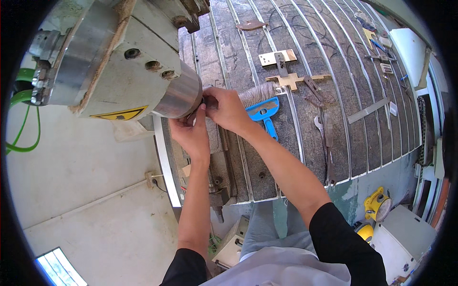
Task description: Replacing the tool head or component on a CNC-style machine spindle.
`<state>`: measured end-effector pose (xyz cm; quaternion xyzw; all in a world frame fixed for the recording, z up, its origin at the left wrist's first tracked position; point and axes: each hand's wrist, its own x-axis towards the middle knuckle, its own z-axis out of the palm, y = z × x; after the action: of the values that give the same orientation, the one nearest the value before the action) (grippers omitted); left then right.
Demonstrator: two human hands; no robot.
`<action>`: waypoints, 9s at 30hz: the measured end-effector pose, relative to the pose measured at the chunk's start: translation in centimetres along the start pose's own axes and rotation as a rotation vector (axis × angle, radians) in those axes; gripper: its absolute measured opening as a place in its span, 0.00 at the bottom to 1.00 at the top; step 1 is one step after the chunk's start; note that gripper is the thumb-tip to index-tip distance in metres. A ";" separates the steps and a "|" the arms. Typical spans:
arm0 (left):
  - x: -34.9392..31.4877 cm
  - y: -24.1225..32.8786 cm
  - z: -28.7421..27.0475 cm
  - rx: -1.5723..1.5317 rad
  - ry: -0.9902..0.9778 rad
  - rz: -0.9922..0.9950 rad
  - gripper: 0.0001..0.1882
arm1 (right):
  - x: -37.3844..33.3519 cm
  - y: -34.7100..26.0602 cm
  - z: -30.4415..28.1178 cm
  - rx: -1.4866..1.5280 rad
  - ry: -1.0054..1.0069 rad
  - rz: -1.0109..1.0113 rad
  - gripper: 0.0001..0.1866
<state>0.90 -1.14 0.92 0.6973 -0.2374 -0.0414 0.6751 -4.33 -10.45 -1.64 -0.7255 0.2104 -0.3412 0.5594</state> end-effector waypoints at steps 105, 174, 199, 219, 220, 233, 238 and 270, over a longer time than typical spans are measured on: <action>5.6 -4.7 -2.8 -0.130 -0.346 -0.162 0.28 | 3.8 1.2 -0.8 0.196 -0.317 -0.012 0.19; 2.1 -0.5 -1.3 -0.072 -0.130 -0.114 0.26 | -22.3 2.4 -31.8 -0.965 0.476 0.752 0.10; -9.7 4.2 -9.7 0.164 0.388 -0.282 0.10 | -22.6 1.3 -26.0 -0.910 -0.294 0.739 0.16; -19.2 5.0 -2.7 0.249 -0.478 -0.159 0.13 | -26.5 3.9 -26.8 -0.826 -0.199 0.649 0.10; -19.7 5.4 -2.1 0.209 -0.542 -0.150 0.12 | -26.6 2.0 -26.3 -0.858 -0.166 0.601 0.08; -19.1 3.3 12.3 0.242 -1.268 0.264 0.18 | -60.1 -5.7 -25.5 -0.637 0.969 1.238 0.13; -23.7 5.3 15.6 0.214 -1.402 0.390 0.18 | -77.1 -5.0 -11.7 -0.086 1.172 1.762 0.16; -88.7 1.7 26.4 0.857 -2.005 -0.432 0.04 | -126.6 -10.4 -31.5 0.563 1.691 1.567 0.14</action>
<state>-87.98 8.90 -23.04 0.5505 -0.5440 -0.6175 -0.1407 -114.00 58.45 -20.09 0.2053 0.8174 -0.3112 0.4391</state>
